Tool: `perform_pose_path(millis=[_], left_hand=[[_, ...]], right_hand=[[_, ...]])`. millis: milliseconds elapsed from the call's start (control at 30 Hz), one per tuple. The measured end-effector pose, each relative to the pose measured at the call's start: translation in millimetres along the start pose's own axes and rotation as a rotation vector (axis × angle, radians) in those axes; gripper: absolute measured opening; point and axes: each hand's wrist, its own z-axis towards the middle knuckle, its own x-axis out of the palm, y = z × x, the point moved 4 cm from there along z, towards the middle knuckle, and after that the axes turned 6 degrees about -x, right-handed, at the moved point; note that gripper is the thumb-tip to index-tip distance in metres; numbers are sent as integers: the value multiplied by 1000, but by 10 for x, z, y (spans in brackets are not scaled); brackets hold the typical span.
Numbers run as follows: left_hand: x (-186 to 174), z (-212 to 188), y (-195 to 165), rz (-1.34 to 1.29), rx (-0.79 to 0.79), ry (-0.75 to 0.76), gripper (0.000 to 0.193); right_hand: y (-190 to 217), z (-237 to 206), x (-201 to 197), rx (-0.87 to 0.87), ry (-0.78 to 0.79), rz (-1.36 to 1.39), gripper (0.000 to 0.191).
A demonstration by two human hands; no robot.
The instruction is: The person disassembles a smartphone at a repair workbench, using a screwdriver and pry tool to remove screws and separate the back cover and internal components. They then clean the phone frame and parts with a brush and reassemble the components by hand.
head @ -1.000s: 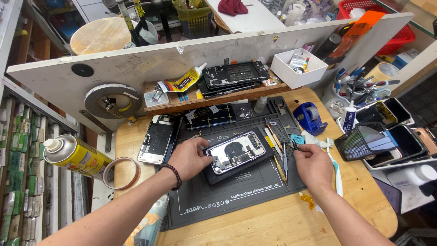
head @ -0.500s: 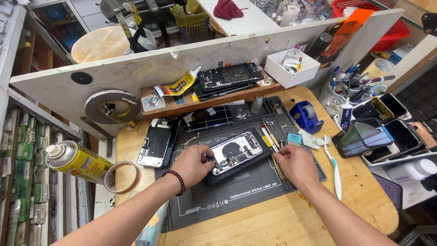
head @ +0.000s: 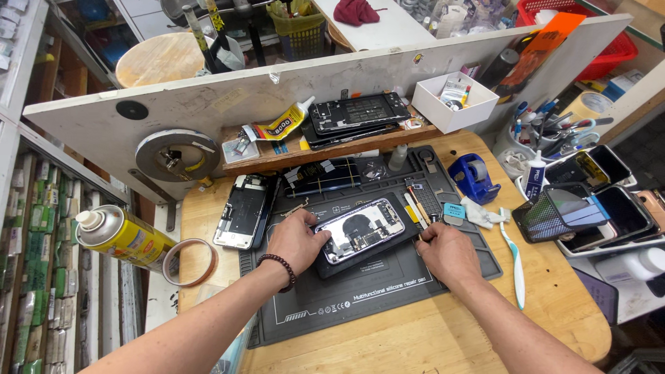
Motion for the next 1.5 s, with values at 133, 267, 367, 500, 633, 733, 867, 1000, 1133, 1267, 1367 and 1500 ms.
perform_pose_path(millis=[133,267,367,500,633,733,867,1000,1133,1267,1367,1500], left_hand=[[11,-13,-46,27,-40,-44,39],[15,-35,-61,4,-63,-11,35],[17,-47,-55,-1,-61,-9,35],[13,-60,-50,-11,-16,-35,35],[13,-77,-53,-14,-31,-49,34],[12,-81,-70,12,-56,-47,33],[7,-81,-77,5,-62,-53,34],[17,-79,-61,10,-31,-64,35],[29,-71,-43,4,-28,-45,37],[28,-70,-50,11,-22,-49,37],[39,-58,-59,25,-43,-68,34],[52,-38,-62,24,-34,-91,31]], right_hand=[[-21,-5,20,-15,-15,-3,29],[-13,-6,15,-38,-30,-3,29],[-21,1,31,11,3,4,29],[-11,3,25,5,-3,-10,30],[-13,3,26,25,4,5,29],[-11,3,32,22,2,0,29],[-23,4,44,14,-10,17,29],[-33,11,47,-12,-14,7,29],[-22,12,46,-9,-12,11,29],[-9,9,36,7,-10,13,29],[-32,14,59,41,33,15,28],[-70,48,69,-12,-26,50,27]])
